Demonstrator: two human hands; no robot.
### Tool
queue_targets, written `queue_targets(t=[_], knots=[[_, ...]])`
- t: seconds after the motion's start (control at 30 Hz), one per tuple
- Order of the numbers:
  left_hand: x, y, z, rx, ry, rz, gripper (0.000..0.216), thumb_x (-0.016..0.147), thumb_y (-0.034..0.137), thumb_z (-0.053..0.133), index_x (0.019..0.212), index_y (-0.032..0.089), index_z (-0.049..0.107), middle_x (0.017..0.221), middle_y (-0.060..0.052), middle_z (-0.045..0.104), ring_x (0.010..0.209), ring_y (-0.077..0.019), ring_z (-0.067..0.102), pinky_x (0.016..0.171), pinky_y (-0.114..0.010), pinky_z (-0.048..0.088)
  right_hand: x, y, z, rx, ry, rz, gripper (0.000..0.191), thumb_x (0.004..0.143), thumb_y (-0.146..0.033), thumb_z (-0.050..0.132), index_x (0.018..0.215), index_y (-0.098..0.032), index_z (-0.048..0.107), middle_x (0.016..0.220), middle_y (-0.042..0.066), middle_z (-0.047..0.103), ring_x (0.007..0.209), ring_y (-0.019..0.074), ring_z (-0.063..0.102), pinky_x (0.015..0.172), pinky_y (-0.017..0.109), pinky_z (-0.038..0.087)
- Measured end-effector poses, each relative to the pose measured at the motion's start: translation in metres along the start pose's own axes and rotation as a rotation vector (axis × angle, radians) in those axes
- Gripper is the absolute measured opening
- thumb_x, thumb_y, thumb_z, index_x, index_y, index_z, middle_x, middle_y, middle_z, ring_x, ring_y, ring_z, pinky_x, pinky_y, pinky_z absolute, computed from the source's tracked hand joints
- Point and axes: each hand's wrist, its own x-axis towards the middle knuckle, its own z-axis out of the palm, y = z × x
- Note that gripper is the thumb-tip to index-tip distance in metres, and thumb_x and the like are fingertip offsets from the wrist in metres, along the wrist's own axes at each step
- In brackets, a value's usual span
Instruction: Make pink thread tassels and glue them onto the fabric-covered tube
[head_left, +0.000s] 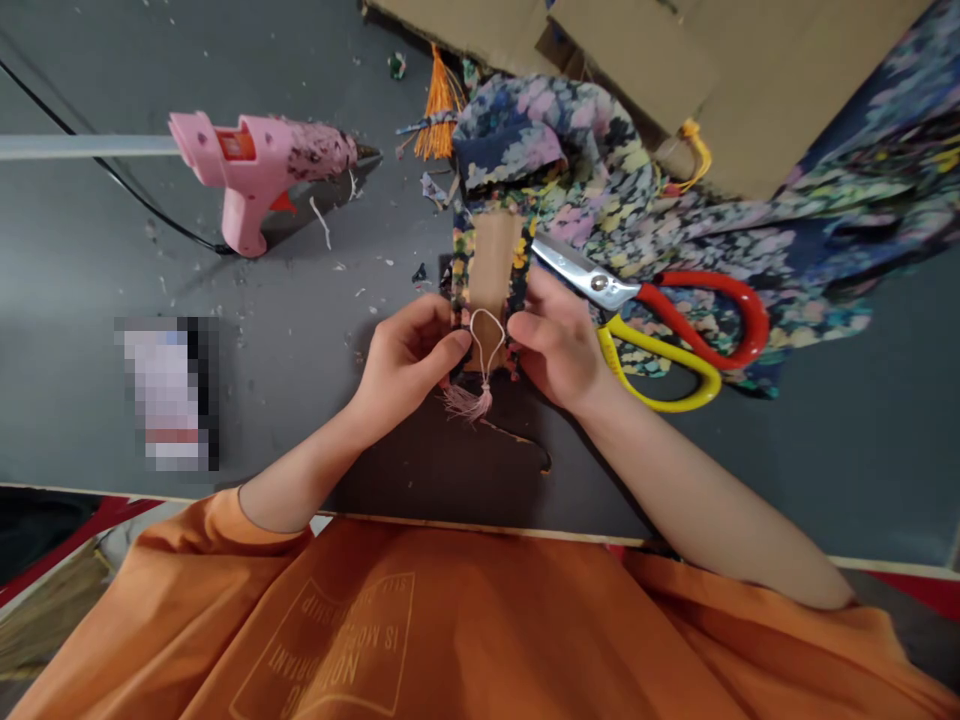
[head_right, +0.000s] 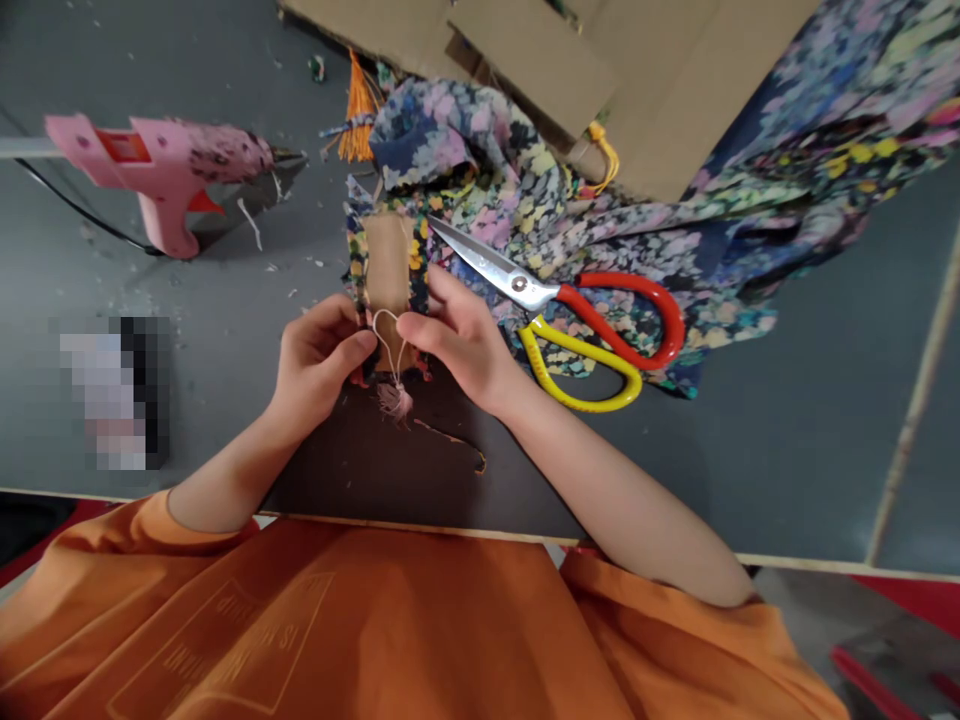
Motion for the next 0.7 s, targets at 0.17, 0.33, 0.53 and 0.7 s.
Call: queue_targets(t=[0.17,0.33,0.53,0.7], knots=[[-0.0009,0.0005,0.0003,0.112,-0.048,0.06,0.03,0.083,0.035,0.063,0.066,0.019,0.044,0.056,0.006,0.041,0.047,-0.0038,0.04,0.041,-0.018,0.033,-0.0024,0.0031,-0.0021,-0.061,0.056,-0.07,0.03,0.076,-0.037,0.076,0.102,-0.027,0.063,0.086,-0.005,0.068,0.077,0.0126,0.064,0.067,0.026,0.054],[0.0006,0.0,-0.0028,0.115,-0.11,0.063,0.034,0.084,0.037,0.064,0.065,0.018,0.043,0.056,0.005,0.042,0.048,-0.0047,0.04,0.044,-0.019,0.033,-0.0007,0.0032,-0.0026,-0.078,0.113,-0.032,0.031,0.075,-0.041,0.076,0.098,-0.026,0.064,0.084,-0.004,0.067,0.075,0.0135,0.062,0.068,0.028,0.053],[0.0006,0.0015,-0.0015,0.079,-0.129,0.026,0.042,0.083,0.051,0.064,0.067,0.018,0.045,0.058,0.005,0.041,0.05,-0.0049,0.04,0.045,-0.019,0.033,-0.0008,0.003,-0.0023,-0.085,0.123,-0.028,0.031,0.074,-0.043,0.077,0.097,-0.027,0.064,0.084,-0.005,0.067,0.075,0.0134,0.062,0.068,0.028,0.053],[-0.0008,0.0005,0.0037,0.049,-0.091,-0.016,0.04,0.078,0.053,0.07,0.074,0.017,0.052,0.065,0.002,0.049,0.059,-0.0073,0.047,0.052,-0.02,0.039,-0.0025,0.0035,-0.0009,-0.128,0.148,-0.019,0.03,0.075,-0.045,0.076,0.096,-0.028,0.063,0.08,-0.005,0.064,0.068,0.0117,0.058,0.061,0.026,0.052]])
